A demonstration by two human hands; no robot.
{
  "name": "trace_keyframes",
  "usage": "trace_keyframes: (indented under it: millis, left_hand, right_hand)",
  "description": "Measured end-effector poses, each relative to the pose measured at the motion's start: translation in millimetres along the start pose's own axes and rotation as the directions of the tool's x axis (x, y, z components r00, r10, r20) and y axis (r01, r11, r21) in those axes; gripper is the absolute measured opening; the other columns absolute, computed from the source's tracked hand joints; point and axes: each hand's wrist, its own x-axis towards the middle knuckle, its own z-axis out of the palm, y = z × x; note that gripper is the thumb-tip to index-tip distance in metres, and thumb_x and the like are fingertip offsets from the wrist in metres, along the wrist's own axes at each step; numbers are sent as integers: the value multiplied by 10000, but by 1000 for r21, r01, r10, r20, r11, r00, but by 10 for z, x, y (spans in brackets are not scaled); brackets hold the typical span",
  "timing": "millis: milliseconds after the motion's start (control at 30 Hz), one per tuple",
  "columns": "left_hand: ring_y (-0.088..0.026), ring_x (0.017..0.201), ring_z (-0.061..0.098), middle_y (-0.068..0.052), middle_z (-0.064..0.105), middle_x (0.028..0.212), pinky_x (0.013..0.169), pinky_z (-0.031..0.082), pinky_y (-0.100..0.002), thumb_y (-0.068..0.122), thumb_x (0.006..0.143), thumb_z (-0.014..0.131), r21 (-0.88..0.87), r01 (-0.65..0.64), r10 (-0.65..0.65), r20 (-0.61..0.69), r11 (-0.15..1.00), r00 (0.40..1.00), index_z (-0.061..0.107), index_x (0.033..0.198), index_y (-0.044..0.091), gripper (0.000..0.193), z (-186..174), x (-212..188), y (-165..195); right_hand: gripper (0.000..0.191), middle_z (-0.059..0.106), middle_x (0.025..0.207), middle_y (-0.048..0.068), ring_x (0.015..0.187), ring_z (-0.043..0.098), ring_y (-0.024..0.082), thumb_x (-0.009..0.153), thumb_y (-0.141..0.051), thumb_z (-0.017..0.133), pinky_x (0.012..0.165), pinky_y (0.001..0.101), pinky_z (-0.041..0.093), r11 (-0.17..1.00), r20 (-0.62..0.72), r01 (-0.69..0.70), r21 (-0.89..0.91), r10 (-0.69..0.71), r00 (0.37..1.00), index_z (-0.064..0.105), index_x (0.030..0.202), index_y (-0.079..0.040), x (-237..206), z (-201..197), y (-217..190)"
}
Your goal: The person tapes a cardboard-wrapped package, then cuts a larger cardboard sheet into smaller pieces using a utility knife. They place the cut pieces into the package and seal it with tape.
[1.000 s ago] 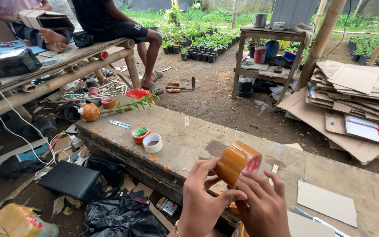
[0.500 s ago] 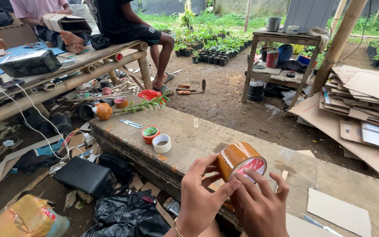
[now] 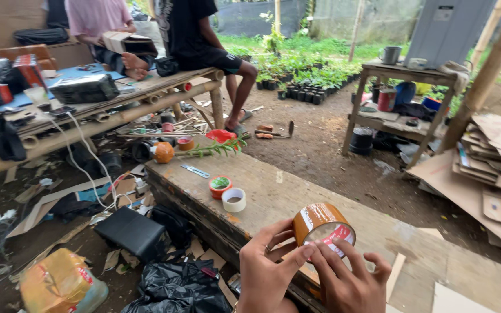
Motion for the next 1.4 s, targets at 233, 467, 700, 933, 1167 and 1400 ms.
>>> trace_keyframes:
  millis: [233, 467, 700, 933, 1167, 1400]
  left_hand:
    - [-216, 945, 773, -194, 793, 1028, 841, 660, -330, 144, 932, 692, -87, 70, -72, -14, 994, 997, 694, 1196, -103, 362, -432, 132, -65]
    - [-203, 838, 770, -160, 773, 950, 792, 671, -335, 76, 923, 707, -149, 227, -222, 50, 963, 974, 719, 1067, -136, 257, -560, 281, -202]
    - [-167, 776, 773, -124, 768, 895, 734, 677, -316, 103, 943, 683, -60, 242, -239, 65, 968, 969, 709, 1021, -107, 226, -590, 286, -171]
    - [-112, 723, 750, -71, 762, 848, 647, 616, -244, 127, 964, 653, 213, 142, -156, 52, 967, 986, 686, 1025, -57, 197, -404, 203, -74]
    - [-99, 633, 682, -78, 732, 778, 575, 554, -258, 160, 968, 624, 453, 64, -83, 22, 889, 996, 657, 999, -18, 184, -84, 110, -67]
    - [-108, 782, 711, -88, 684, 885, 660, 590, -265, 130, 1026, 546, 382, -263, 224, 144, 886, 964, 586, 1008, -18, 155, 173, 25, -197]
  right_hand:
    - [392, 732, 1142, -79, 1095, 639, 131, 794, -362, 701, 917, 460, 303, 988, -9, 144, 55, -144, 990, 731, 1154, -208, 138, 171, -57]
    - [301, 737, 1128, -87, 1069, 658, 118, 812, -230, 748, 934, 466, 305, 965, 47, 241, -104, -237, 970, 748, 1113, -239, 12, 269, 69]
    - [300, 742, 1077, -68, 1031, 665, 130, 805, -250, 744, 917, 468, 318, 957, 88, 273, -103, -264, 960, 745, 1105, -234, -54, 376, 123]
    - [291, 723, 1096, -79, 1060, 643, 111, 846, -197, 711, 933, 453, 319, 942, 43, 313, -120, -310, 950, 723, 1136, -220, -49, 235, 202]
    - [369, 721, 1098, -67, 1081, 639, 117, 803, -185, 675, 943, 453, 319, 973, 117, 229, -23, -225, 967, 726, 1169, -188, -148, -22, 322]
    - [274, 764, 974, -52, 959, 663, 105, 791, -189, 684, 936, 458, 311, 996, 200, 54, 73, -67, 977, 764, 1050, -227, -156, -140, 470]
